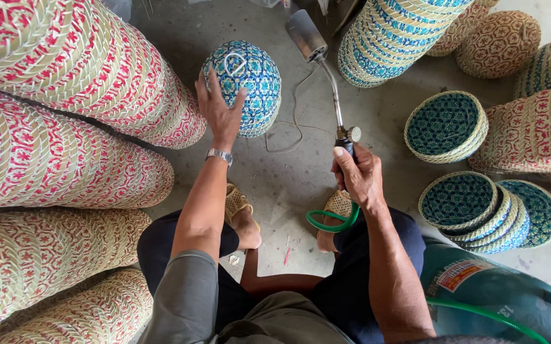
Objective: The person uses a handheld blowtorch to apply heat to the surface of woven baskets, rotating each basket to cover different areas. The person handles multiple baskets one at a time, placing finished ones aside and picking up new ones from a nearby stack.
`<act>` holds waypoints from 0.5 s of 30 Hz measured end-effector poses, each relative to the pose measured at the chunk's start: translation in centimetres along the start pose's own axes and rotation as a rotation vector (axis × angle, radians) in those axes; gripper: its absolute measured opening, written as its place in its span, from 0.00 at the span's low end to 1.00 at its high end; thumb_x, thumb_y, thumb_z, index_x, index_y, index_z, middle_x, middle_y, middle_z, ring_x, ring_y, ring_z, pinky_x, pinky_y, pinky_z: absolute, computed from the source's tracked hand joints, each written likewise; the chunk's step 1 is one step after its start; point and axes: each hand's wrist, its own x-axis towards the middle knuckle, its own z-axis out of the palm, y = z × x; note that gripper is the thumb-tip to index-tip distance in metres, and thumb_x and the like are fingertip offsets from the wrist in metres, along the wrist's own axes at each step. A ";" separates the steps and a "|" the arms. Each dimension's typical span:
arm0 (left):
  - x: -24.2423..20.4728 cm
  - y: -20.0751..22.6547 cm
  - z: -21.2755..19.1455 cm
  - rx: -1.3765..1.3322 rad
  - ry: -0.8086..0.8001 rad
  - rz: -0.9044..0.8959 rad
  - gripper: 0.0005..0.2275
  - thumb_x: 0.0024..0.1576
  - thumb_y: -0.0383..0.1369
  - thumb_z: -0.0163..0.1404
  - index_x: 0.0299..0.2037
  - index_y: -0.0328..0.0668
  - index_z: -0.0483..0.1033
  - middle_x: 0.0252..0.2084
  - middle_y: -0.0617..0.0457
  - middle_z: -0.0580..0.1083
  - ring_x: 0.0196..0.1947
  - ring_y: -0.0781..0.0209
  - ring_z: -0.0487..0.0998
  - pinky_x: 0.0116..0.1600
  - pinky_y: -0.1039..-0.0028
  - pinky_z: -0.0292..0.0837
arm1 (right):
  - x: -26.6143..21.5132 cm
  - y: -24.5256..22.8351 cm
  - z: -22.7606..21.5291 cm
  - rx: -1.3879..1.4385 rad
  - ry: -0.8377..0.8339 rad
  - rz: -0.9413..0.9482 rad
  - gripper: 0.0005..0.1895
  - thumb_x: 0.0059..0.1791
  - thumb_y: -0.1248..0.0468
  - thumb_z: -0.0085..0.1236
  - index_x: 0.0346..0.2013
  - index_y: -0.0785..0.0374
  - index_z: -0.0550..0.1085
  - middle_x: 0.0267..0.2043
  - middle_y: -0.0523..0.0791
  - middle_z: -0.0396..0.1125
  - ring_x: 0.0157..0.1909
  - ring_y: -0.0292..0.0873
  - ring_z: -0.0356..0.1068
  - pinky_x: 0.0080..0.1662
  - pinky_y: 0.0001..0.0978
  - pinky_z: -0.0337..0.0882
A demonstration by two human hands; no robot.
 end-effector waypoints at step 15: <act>-3.7 3.3 0.4 0.224 -0.046 0.233 0.46 0.61 0.44 0.61 0.79 0.34 0.39 0.76 0.25 0.47 0.76 0.27 0.47 0.74 0.41 0.50 | 0.4 1.7 -0.2 -0.171 0.061 -0.072 0.15 0.50 0.57 0.62 0.39 0.67 0.73 0.22 0.43 0.67 0.23 0.35 0.63 0.27 0.33 0.66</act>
